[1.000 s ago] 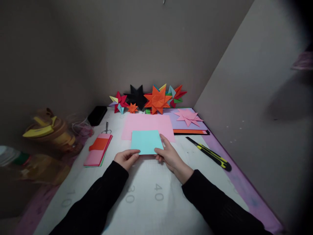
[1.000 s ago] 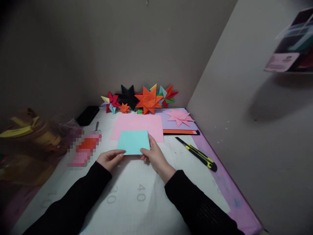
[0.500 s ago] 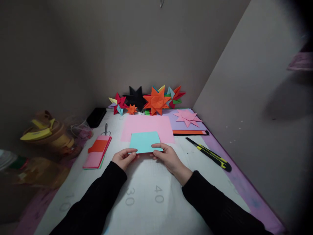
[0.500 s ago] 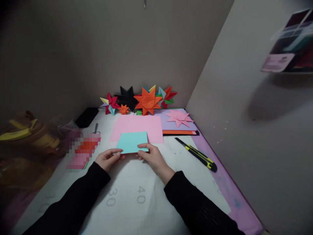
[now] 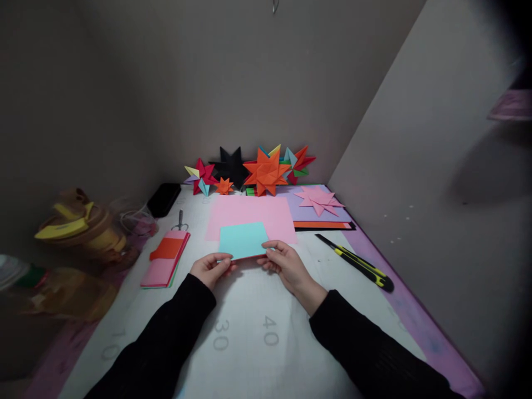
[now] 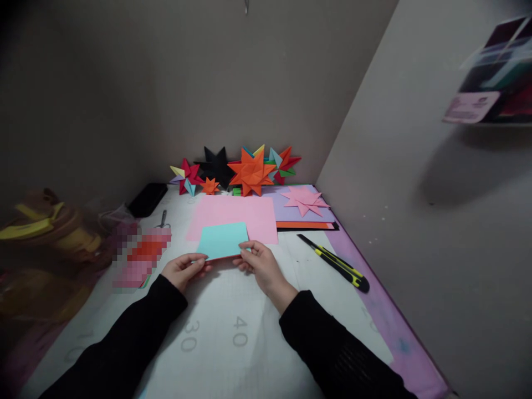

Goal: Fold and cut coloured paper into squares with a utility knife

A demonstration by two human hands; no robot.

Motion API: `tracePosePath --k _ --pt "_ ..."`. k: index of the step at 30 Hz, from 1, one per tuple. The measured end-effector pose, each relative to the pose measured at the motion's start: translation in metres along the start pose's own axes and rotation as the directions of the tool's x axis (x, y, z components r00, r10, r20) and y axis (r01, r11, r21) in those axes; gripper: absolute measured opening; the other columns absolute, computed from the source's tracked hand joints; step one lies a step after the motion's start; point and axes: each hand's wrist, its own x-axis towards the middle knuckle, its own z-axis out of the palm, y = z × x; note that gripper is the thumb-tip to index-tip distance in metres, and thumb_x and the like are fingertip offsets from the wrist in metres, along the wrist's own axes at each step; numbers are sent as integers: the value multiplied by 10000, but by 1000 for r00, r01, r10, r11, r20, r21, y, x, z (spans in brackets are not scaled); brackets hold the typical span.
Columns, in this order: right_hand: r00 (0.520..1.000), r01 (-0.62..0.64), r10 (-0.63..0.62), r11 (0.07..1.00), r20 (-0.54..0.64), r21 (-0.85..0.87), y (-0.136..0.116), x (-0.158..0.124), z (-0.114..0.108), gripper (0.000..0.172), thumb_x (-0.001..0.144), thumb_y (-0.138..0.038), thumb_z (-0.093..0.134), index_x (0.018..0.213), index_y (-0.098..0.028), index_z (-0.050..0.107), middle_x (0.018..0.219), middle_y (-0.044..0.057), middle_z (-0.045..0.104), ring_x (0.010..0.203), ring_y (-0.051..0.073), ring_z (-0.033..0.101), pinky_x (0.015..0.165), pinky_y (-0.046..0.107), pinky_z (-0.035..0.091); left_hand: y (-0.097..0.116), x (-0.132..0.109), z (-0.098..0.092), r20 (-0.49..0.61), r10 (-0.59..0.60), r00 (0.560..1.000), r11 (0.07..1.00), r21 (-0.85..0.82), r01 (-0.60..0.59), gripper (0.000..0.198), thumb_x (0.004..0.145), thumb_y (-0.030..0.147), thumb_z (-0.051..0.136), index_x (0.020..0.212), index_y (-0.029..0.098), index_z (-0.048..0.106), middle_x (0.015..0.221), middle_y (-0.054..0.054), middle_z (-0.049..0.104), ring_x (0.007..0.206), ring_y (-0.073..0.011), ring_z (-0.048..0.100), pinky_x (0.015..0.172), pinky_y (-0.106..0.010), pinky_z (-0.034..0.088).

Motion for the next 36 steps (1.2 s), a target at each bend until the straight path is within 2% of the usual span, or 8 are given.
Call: tracePosePath --k 8,15,20,23,25,30,34,36 --pt "999 -9 9 1000 -35 -24 1 -1 0 252 676 -323 698 846 -172 588 636 34 691 550 129 618 523 223 418 0 1 -1 -20 -17 1000 1000 -1 17 428 483 373 847 764 98 675 632 -70 705 620 -161 679 529 -192 498" --pt "995 -49 42 995 -87 -87 4 1 2 292 654 -374 717 781 -162 562 605 35 675 513 120 604 469 198 387 -8 3 -2 -57 -7 998 991 135 15 375 544 347 815 769 93 656 572 -76 686 540 -144 653 506 -200 495" --pt "989 -8 -13 990 -147 -143 6 -2 6 467 645 -270 702 1033 -201 451 566 -28 642 455 124 585 431 191 384 -6 2 0 -38 43 998 987 158 -36 576 558 304 815 1013 143 500 507 -2 633 514 -169 656 451 -189 484" --pt "984 5 -34 986 -174 -164 6 -2 7 701 644 -238 681 1241 -193 317 580 -35 637 438 134 585 415 200 387 -3 1 1 -84 6 996 989 150 7 855 586 232 809 1262 158 291 569 -9 648 534 -189 666 455 -214 505" --pt "986 -20 -9 985 -166 -169 6 -2 6 761 641 -226 672 1294 -168 286 576 -29 634 437 133 583 416 202 393 0 0 0 -74 -49 996 990 132 58 878 601 175 795 1297 147 260 601 -28 656 557 -196 673 463 -218 511" --pt "996 -70 59 983 -71 -171 1 -2 6 466 620 -200 659 1068 -147 543 574 -12 629 480 115 590 421 182 394 5 1 -4 18 -209 978 978 -19 209 424 578 90 733 946 138 529 699 -41 671 645 -180 678 578 -256 563" --pt "995 -101 99 976 -20 -194 -2 -5 9 378 622 -193 653 990 -155 577 542 -24 620 442 93 553 416 176 378 3 3 -5 60 -270 961 955 -111 275 491 554 94 727 1004 160 541 808 -35 692 699 -200 677 643 -329 574" --pt "993 -114 112 972 -24 -205 -2 -6 10 348 632 -193 647 969 -152 571 527 -25 616 431 89 539 416 175 369 -1 5 -5 62 -220 974 968 -107 226 567 527 122 768 1041 163 531 812 -37 695 681 -203 673 624 -325 562"
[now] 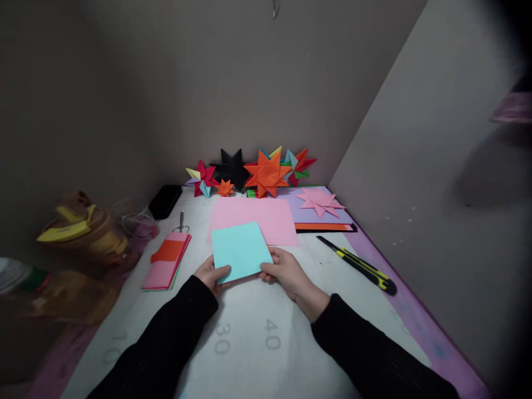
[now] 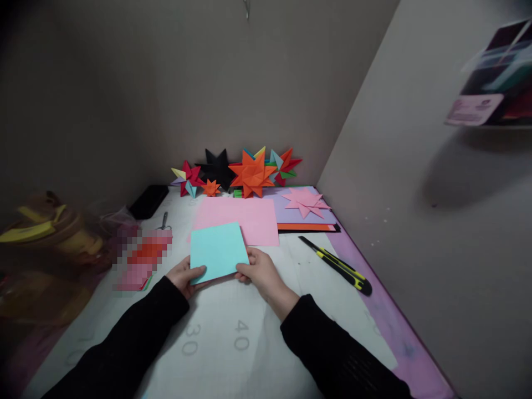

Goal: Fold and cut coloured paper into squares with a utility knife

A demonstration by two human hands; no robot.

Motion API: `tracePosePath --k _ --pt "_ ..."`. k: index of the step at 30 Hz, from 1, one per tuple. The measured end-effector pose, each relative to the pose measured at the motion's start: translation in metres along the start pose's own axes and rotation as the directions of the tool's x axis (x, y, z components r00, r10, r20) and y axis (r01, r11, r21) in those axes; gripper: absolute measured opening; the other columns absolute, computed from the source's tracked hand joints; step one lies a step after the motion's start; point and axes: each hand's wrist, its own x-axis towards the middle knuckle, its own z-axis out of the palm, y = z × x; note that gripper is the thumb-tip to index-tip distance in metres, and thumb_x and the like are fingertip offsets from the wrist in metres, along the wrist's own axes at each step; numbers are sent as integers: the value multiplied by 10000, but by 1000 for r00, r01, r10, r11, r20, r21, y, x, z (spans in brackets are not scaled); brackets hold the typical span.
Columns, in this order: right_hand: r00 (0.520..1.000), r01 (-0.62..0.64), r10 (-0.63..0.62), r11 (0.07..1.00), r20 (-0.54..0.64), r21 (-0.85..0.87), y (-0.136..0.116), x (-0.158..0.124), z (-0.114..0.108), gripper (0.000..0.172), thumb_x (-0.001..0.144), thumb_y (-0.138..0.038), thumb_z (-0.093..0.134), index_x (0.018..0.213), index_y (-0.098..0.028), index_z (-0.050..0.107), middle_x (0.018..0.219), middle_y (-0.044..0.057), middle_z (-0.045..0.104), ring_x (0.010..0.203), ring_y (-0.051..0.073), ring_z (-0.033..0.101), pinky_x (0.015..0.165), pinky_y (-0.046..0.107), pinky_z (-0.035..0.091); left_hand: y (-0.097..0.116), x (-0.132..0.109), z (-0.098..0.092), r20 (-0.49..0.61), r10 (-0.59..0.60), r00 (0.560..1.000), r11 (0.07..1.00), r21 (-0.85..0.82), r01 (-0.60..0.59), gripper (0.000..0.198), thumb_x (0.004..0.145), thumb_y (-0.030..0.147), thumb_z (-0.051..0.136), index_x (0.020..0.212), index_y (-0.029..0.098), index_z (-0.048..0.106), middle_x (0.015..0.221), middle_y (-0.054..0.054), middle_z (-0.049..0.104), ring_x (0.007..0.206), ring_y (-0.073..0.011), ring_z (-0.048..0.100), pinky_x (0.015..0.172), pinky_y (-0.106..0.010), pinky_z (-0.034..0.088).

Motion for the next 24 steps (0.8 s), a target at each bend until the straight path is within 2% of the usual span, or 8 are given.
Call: tracePosePath --k 3,6,9,11,13,18,24 --pt "1000 8 -8 1000 -6 0 2 0 0 289 646 -190 648 919 -157 559 531 -21 619 446 94 541 428 182 367 -8 4 -1 2 191 982 981 27 -191 650 500 209 817 1076 150 521 834 -47 694 690 -198 661 635 -306 537" --pt "998 70 -70 997 -11 36 4 2 -1 216 662 -215 667 852 -166 576 586 -13 634 494 104 554 471 207 398 -13 7 -1 18 381 924 920 90 -381 679 524 300 809 1113 135 516 933 -81 688 811 -215 650 721 -306 508" --pt "986 167 -169 978 1 128 5 3 -2 220 676 -272 693 856 -174 614 744 17 676 667 147 616 643 274 479 -14 5 0 70 484 872 854 179 -488 614 575 344 772 1099 129 537 1017 -108 671 937 -233 619 823 -321 475" --pt "975 212 -220 961 28 178 5 3 -1 255 692 -304 695 906 -182 629 845 34 690 787 179 632 774 329 481 -13 3 1 104 516 850 825 208 -526 563 604 342 755 1083 129 548 1037 -111 665 974 -229 603 861 -318 458" --pt "967 240 -251 953 41 186 4 3 -1 266 711 -328 688 931 -189 634 891 41 694 829 194 633 830 364 470 -13 3 1 120 529 840 816 201 -543 549 617 329 750 1085 133 543 1040 -104 663 971 -218 601 859 -309 457" --pt "947 318 -322 941 17 114 5 2 -1 231 732 -357 665 906 -209 634 896 29 694 835 202 630 825 365 468 -12 5 0 109 524 845 834 135 -535 559 601 304 766 1082 142 531 1008 -81 672 908 -198 616 829 -304 461" --pt "939 342 -342 940 -47 -3 8 6 -4 209 753 -305 608 928 -192 623 873 31 690 820 197 616 782 337 457 -14 3 -2 121 515 848 827 190 -529 365 628 344 744 905 140 621 884 -74 707 820 -200 627 803 -308 455"
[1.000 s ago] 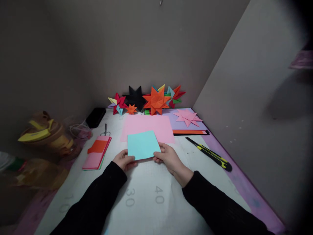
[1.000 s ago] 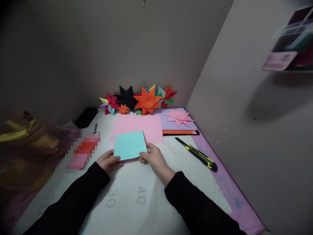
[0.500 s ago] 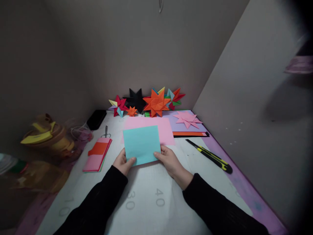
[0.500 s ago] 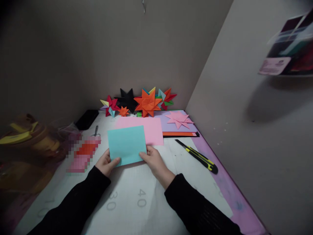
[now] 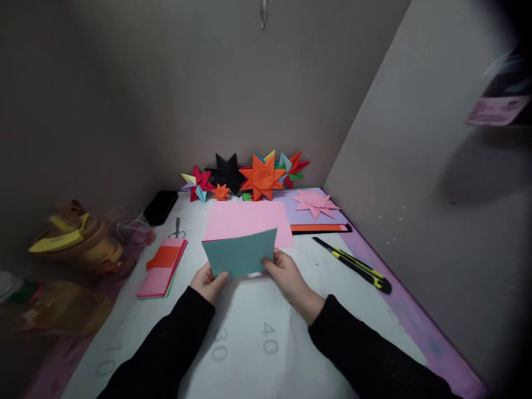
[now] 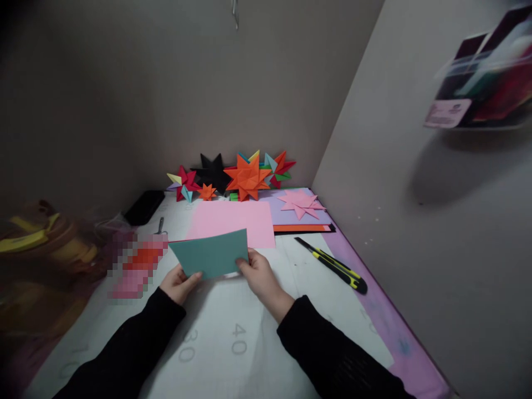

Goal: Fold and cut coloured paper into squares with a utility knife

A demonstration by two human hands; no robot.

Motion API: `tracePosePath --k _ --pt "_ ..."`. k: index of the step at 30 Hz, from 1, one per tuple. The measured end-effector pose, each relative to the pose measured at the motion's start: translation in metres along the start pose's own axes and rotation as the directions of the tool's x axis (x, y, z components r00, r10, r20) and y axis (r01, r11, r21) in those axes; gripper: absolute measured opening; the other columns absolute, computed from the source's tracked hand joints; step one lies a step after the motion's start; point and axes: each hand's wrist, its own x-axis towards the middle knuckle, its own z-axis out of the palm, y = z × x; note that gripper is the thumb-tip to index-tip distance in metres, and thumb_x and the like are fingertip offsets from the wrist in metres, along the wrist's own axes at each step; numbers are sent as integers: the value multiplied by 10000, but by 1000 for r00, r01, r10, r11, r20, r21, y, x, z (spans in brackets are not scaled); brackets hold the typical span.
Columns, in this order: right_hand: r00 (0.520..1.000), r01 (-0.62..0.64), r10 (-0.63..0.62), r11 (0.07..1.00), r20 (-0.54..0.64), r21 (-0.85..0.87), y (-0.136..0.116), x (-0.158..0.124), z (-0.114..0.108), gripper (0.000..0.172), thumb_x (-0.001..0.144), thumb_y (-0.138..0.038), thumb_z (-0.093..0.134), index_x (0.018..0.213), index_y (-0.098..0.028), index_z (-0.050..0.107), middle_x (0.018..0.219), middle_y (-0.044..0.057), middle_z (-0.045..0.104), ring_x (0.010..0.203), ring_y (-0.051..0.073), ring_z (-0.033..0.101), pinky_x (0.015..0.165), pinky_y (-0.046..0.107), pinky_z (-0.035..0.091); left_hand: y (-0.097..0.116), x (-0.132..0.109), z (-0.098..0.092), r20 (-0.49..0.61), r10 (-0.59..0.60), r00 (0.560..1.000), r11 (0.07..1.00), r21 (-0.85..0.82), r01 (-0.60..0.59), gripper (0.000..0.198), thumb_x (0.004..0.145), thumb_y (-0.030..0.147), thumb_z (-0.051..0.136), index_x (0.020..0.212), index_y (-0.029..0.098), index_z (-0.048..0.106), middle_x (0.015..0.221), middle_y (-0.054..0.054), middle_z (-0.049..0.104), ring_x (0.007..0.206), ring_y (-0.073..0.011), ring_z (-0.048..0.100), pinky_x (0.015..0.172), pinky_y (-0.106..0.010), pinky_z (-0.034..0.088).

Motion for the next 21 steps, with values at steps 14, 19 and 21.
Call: tracePosePath --k 14,19,21 --pt "1000 12 -12 1000 3 7 3 -2 -1 192 767 -313 612 911 -187 629 849 36 667 798 186 601 775 334 454 1 1 -1 -1 -52 999 996 -70 52 400 587 343 787 902 136 653 831 -72 718 738 -183 640 708 -278 478" --pt "999 -8 6 999 34 53 -1 -3 -1 174 776 -343 619 869 -197 631 752 7 629 714 155 582 663 279 468 1 4 -5 1 -213 977 965 -155 211 526 513 303 816 969 121 627 811 -81 718 733 -218 660 704 -312 492" --pt "998 -52 50 996 30 66 -2 -3 -2 198 768 -362 627 874 -195 632 688 -9 597 617 132 559 571 252 460 2 5 -6 -14 -248 969 951 -194 241 539 498 290 822 967 120 619 798 -79 718 735 -227 667 719 -326 498"
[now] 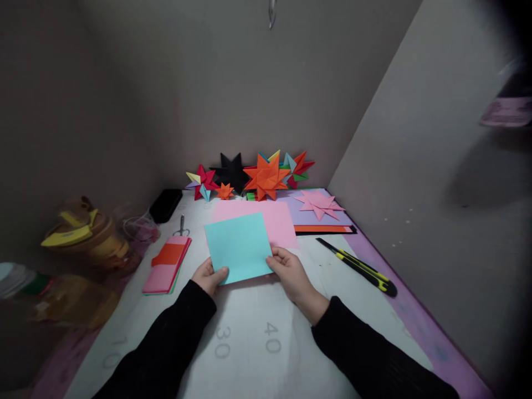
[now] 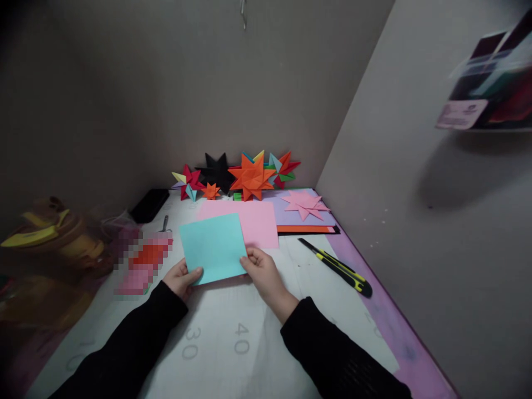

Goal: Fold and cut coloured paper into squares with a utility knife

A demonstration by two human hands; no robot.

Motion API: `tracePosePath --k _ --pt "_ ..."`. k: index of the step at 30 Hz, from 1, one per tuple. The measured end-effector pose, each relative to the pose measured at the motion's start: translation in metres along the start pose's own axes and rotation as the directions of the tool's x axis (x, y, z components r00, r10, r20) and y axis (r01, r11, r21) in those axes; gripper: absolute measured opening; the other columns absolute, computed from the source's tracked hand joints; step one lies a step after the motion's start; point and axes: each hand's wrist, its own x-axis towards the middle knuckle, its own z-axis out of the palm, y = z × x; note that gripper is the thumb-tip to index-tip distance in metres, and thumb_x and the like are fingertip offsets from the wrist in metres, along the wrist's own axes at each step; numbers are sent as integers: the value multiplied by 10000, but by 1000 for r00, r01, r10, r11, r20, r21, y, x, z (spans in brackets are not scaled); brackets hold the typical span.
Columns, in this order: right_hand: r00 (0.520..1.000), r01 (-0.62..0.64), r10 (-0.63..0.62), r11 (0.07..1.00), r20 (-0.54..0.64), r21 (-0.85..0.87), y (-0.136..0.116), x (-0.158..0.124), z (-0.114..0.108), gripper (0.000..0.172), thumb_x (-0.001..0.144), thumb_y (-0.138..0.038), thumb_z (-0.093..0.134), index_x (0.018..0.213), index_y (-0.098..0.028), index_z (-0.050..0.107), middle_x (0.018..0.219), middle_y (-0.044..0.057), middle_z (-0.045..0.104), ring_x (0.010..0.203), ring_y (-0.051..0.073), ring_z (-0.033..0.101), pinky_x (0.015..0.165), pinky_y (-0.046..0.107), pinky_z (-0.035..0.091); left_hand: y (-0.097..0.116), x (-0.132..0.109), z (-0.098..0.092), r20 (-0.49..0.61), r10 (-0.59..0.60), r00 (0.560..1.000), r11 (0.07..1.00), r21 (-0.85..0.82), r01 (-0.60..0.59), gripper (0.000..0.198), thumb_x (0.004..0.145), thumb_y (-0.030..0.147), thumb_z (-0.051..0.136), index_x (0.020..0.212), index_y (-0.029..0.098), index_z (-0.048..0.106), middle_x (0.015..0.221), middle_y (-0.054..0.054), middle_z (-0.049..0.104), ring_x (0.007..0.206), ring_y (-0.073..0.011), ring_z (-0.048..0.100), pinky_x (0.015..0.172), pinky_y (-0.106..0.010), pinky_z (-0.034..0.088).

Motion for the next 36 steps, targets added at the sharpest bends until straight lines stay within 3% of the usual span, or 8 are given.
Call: tracePosePath --k 5,10,15,21,24,27,30,36 --pt "997 -63 61 997 -53 -34 1 2 -2 225 731 -376 660 858 -193 623 656 -24 560 482 86 503 439 207 393 4 -1 2 -56 -25 998 999 -37 23 547 483 268 836 957 121 606 788 -70 719 737 -221 675 694 -302 508" --pt "997 -31 33 999 -63 38 -3 1 -2 211 744 -410 642 754 -202 611 654 -26 519 557 102 483 473 218 420 6 -2 2 -33 -13 999 999 -31 12 535 479 270 840 936 123 604 746 -63 718 740 -236 682 636 -283 509" --pt "999 -49 52 985 -13 165 -9 1 0 274 752 -388 648 601 -186 540 540 -48 437 496 88 394 453 212 340 8 -2 1 -9 -34 999 999 -25 34 543 478 273 837 942 116 601 772 -77 722 730 -239 685 673 -307 519" --pt "994 -108 98 957 49 270 -13 1 0 247 719 -363 680 614 -185 544 539 -52 453 489 87 378 479 219 308 10 -3 1 41 -60 997 997 -42 62 549 508 263 823 980 110 588 802 -100 721 736 -251 684 641 -306 514" --pt "997 -75 72 982 21 174 -12 1 0 229 731 -367 655 627 -189 556 548 -46 479 504 96 398 497 226 317 10 -3 1 41 -48 998 998 -39 50 558 499 267 826 980 106 591 820 -111 721 760 -261 682 674 -318 513" --pt "999 2 -1 1000 -51 29 -9 2 0 145 745 -332 631 801 -201 608 585 -46 524 523 103 433 507 223 332 9 -2 2 32 -30 999 999 -17 31 566 494 274 830 981 109 593 842 -115 720 792 -270 679 710 -335 512" --pt "995 48 -60 989 -83 -141 -5 2 -1 192 761 -297 591 925 -201 620 631 -30 573 562 123 490 544 238 382 7 -4 4 41 -15 999 1000 1 15 563 519 293 822 1000 111 594 858 -110 718 805 -260 677 715 -329 517" --pt "935 139 -274 866 -225 -481 -8 0 -5 150 812 -284 517 867 -200 628 755 19 638 669 162 561 622 275 426 4 -10 8 17 -157 987 987 49 156 600 558 291 805 1078 152 539 849 -62 707 610 -198 667 509 -294 541"
